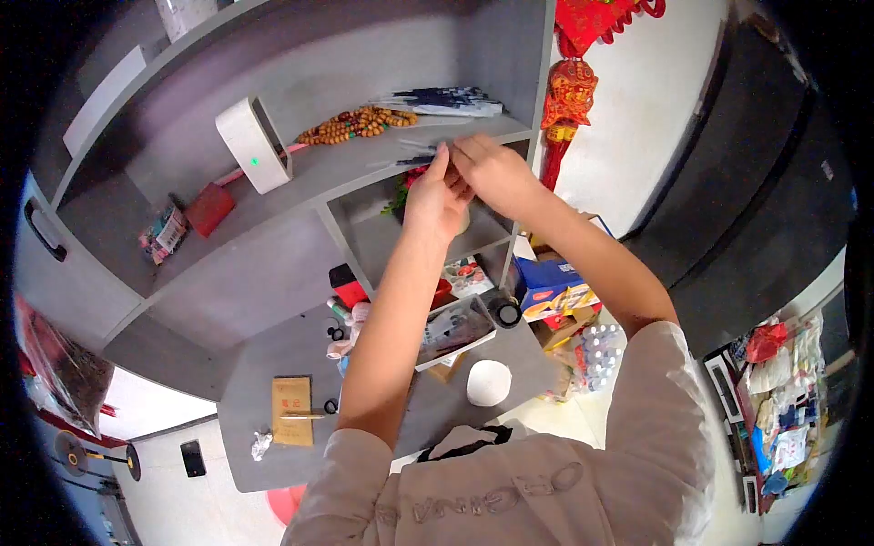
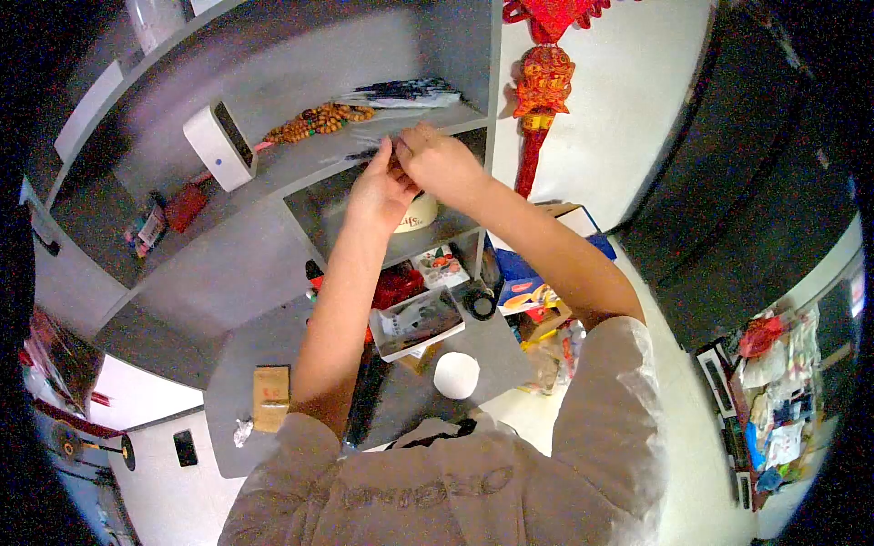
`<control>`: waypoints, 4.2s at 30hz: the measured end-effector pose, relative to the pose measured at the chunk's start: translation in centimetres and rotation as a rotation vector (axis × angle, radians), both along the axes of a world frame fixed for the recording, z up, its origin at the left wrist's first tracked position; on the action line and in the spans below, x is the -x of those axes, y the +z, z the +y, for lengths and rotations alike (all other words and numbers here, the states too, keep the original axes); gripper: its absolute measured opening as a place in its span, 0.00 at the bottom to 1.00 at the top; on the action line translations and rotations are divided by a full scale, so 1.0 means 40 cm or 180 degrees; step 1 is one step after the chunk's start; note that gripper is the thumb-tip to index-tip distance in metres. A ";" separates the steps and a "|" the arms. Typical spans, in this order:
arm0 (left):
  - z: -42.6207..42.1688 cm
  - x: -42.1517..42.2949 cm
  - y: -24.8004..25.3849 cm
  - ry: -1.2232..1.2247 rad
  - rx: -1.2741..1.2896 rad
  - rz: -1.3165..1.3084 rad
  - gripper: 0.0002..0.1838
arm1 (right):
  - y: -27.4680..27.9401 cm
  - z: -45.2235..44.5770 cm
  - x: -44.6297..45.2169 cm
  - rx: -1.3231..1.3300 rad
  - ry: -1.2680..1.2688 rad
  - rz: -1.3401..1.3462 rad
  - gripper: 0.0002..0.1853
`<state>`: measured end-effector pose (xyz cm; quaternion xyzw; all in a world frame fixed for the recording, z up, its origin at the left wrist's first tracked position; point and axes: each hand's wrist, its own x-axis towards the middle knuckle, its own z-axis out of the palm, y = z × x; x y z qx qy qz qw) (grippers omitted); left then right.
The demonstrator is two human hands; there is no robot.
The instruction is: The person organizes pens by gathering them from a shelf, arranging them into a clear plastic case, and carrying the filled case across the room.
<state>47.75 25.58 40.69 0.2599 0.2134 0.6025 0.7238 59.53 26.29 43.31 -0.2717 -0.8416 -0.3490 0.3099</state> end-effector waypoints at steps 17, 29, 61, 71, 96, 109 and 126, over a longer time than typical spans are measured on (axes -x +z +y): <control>-0.072 0.044 -0.461 0.0083 0.0630 0.0076 0.11 | -0.357 -0.146 -0.007 0.1660 0.0157 0.0122 0.20; -0.222 0.031 -0.527 0.0720 0.0636 0.0205 0.15 | -0.552 -0.153 -0.051 0.5291 0.1157 0.1525 0.14; -0.388 0.163 -0.718 0.0676 -0.1832 0.6823 0.33 | -0.664 -0.080 -0.036 0.3802 0.0257 -0.1268 0.12; -0.436 0.228 -0.733 0.0852 -0.1634 0.6492 0.38 | -0.653 -0.115 -0.036 0.3567 0.0009 0.0060 0.42; -0.643 0.454 -0.874 0.2131 0.0655 0.3238 0.29 | -0.719 -0.214 0.270 0.4552 -0.0476 0.0219 0.13; -0.812 0.705 -0.948 0.1397 -0.0073 0.6098 0.17 | -0.816 -0.306 0.442 0.4739 -0.0715 -0.0241 0.13; -0.751 0.823 -1.024 0.1620 -0.0341 0.7073 0.12 | -0.931 -0.332 0.487 0.4760 -0.0861 -0.0188 0.12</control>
